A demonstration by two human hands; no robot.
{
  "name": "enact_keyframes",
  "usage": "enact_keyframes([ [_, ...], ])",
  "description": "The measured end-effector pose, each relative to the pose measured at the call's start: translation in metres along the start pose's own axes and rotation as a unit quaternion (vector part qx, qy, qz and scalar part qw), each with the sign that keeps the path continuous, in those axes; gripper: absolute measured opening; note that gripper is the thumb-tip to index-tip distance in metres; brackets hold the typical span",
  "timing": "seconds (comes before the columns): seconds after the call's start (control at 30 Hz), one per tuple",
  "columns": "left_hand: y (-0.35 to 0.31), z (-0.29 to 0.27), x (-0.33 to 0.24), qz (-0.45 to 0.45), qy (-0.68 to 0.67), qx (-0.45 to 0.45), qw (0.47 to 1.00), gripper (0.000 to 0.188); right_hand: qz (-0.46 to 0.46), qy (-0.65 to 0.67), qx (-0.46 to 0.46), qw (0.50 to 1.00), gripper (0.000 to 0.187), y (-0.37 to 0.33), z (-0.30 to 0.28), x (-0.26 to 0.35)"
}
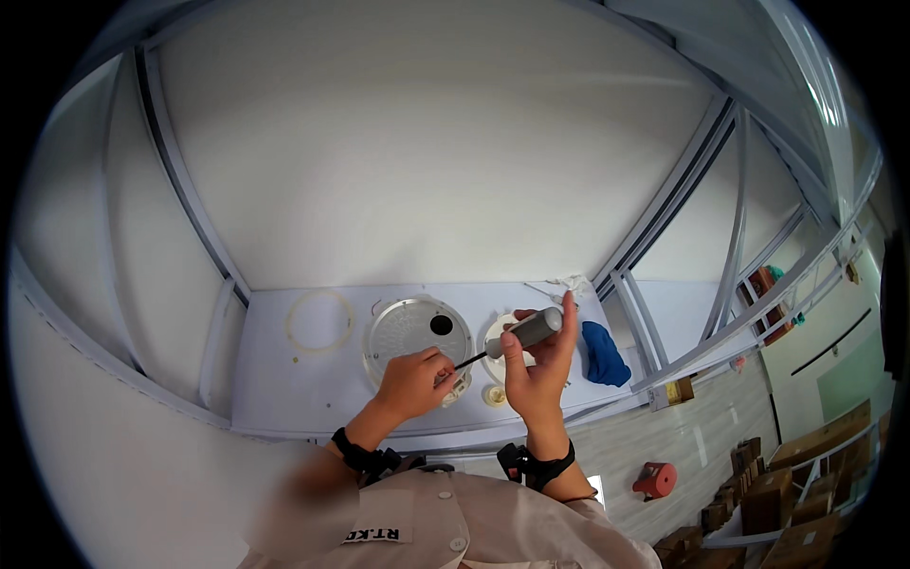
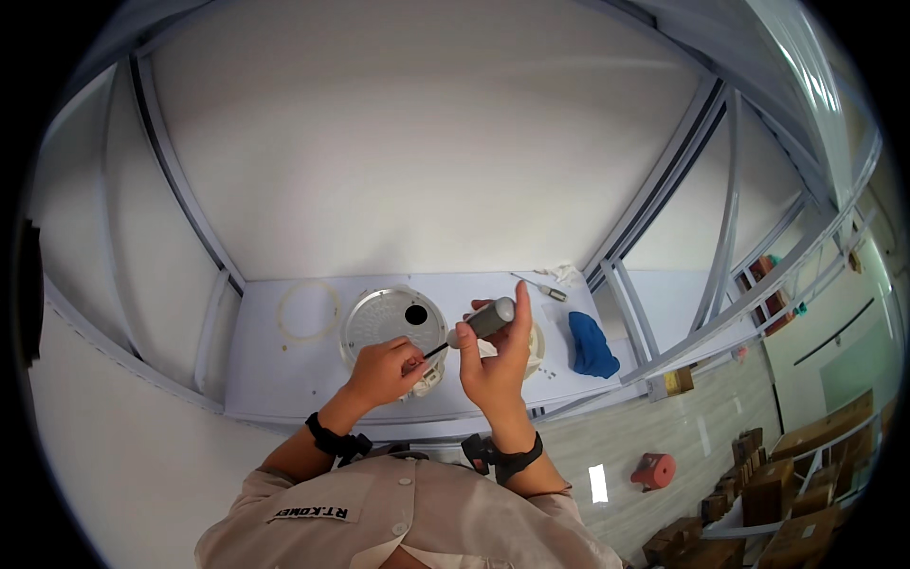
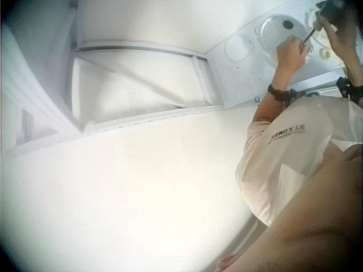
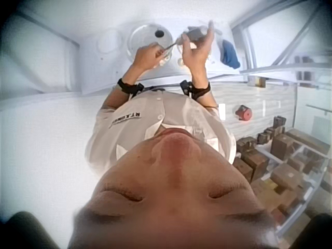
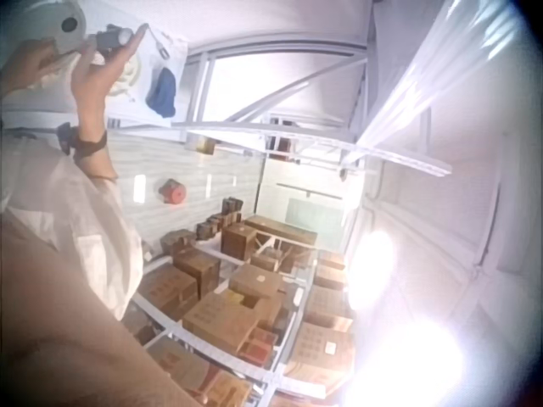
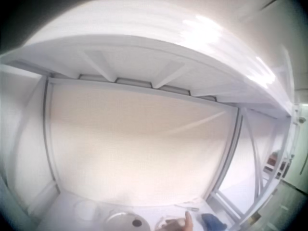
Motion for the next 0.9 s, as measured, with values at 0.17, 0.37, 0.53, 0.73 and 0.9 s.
enact_keyframes([
  [0.17, -0.006, 0.001, 0.002, 0.016, 0.026, 0.014, 0.999, 0.008, -0.032, 0.004, -0.069, 0.997, 0.088, 0.003, -0.014, 0.002],
  [0.37, -0.004, 0.003, 0.001, -0.002, 0.021, 0.062, 0.998, 0.011, -0.022, 0.013, -0.062, 0.998, 0.086, -0.002, -0.022, -0.002],
  [0.53, -0.002, 0.010, -0.004, -0.019, 0.064, 0.076, 0.995, 0.020, -0.030, 0.006, -0.052, 0.998, 0.085, -0.008, -0.024, 0.001],
  [0.73, -0.008, 0.016, 0.000, -0.029, 0.067, 0.056, 0.996, 0.030, -0.049, -0.014, -0.054, 0.997, 0.084, -0.011, -0.028, -0.001],
  [0.9, -0.007, 0.017, -0.006, -0.076, 0.080, 0.073, 0.991, 0.034, -0.051, -0.004, -0.042, 0.998, 0.084, -0.012, -0.022, 0.001],
])
Point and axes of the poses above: each hand's wrist, its own y-axis towards the middle knuckle, its own z-axis out of the palm, x = y × z, the point moved 5 cm from there along y, towards the middle knuckle, and after that the axes turned 1 degree about -y, right-handed, at the moved point
